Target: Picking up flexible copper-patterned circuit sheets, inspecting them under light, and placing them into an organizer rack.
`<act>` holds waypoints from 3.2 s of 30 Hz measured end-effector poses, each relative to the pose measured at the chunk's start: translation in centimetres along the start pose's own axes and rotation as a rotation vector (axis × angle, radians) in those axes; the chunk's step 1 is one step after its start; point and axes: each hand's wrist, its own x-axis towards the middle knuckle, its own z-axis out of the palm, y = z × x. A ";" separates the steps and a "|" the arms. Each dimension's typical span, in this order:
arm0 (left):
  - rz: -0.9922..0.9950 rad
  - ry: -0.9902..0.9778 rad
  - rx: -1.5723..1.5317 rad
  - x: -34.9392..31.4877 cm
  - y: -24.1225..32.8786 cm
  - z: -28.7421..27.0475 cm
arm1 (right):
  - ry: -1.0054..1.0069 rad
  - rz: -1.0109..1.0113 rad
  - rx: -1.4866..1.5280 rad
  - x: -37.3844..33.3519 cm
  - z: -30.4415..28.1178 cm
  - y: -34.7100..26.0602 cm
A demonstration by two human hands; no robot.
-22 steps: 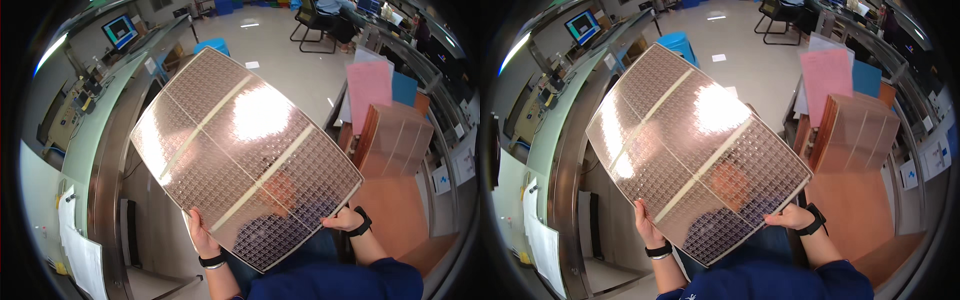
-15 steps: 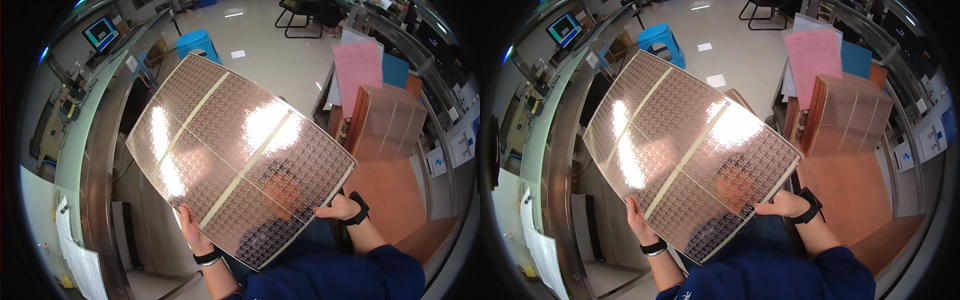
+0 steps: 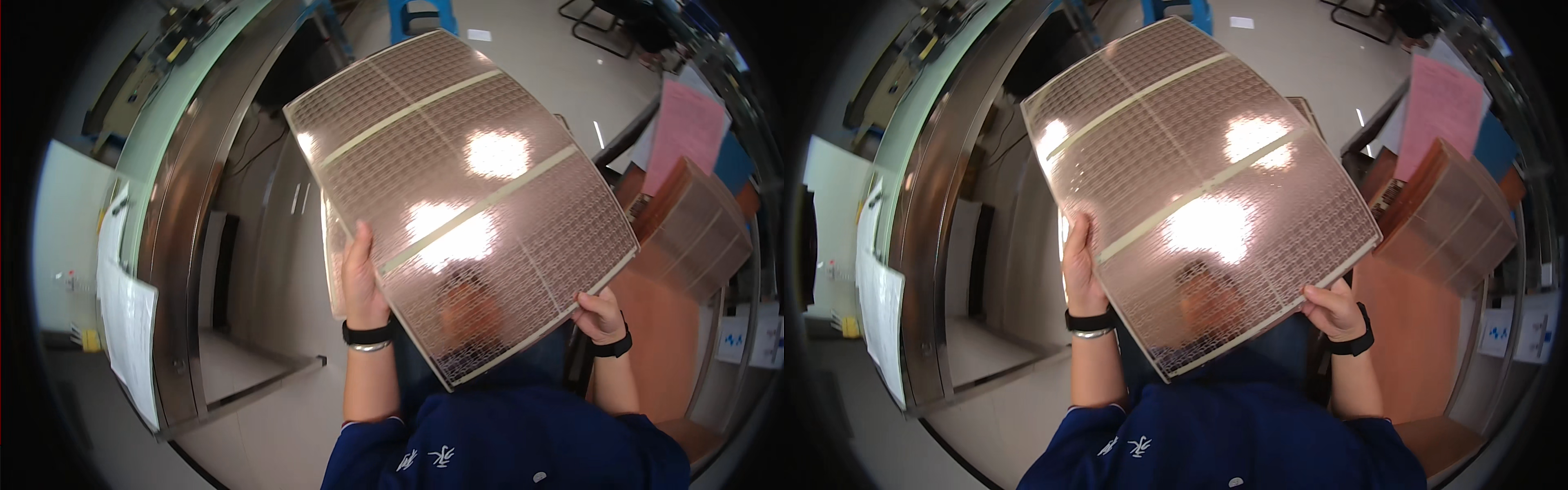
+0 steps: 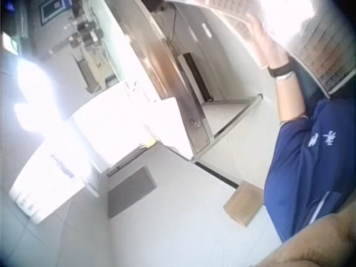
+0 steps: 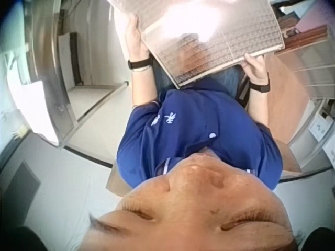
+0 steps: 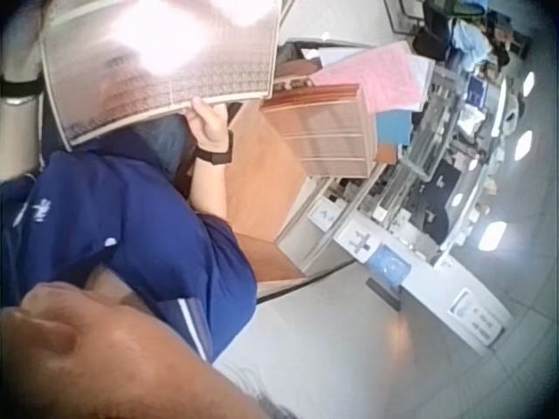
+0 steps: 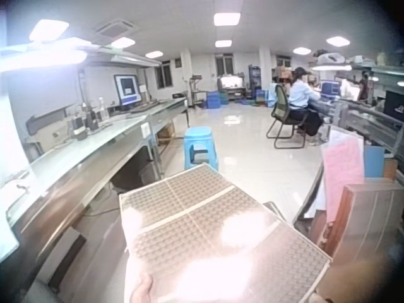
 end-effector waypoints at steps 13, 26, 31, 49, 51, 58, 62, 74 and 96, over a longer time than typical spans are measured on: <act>0.017 -0.024 0.069 0.2 -0.1 0.3 | 0.097 -0.009 0.122 0.8 2.0 1.9; 0.053 -0.100 0.325 -0.3 0.6 0.5 | 0.173 -0.791 -0.113 -3.5 1.7 -7.2; 0.020 -0.072 0.339 -0.1 0.1 -0.6 | 0.499 -1.273 -0.334 -6.5 1.2 -10.4; 0.063 -0.003 0.395 0.6 1.6 -2.0 | 1.821 -1.094 -0.375 -7.4 -14.4 -1.4; 0.070 -0.004 0.397 0.5 1.8 -2.3 | 1.804 -1.066 -0.383 -7.1 -15.3 -0.6; 0.070 0.011 0.383 0.3 2.3 -3.0 | 1.717 -1.118 -0.347 -5.2 -15.4 0.0; 0.077 0.034 0.373 0.5 2.3 -3.2 | 1.731 -1.078 -0.268 -5.8 -14.7 -0.6; 0.091 0.048 0.327 0.1 2.8 -4.0 | 1.560 -0.809 -0.464 -2.2 -15.3 -5.1; 0.202 0.483 1.223 -0.3 4.6 -10.6 | 0.737 -0.334 -2.035 8.7 -7.8 -1.3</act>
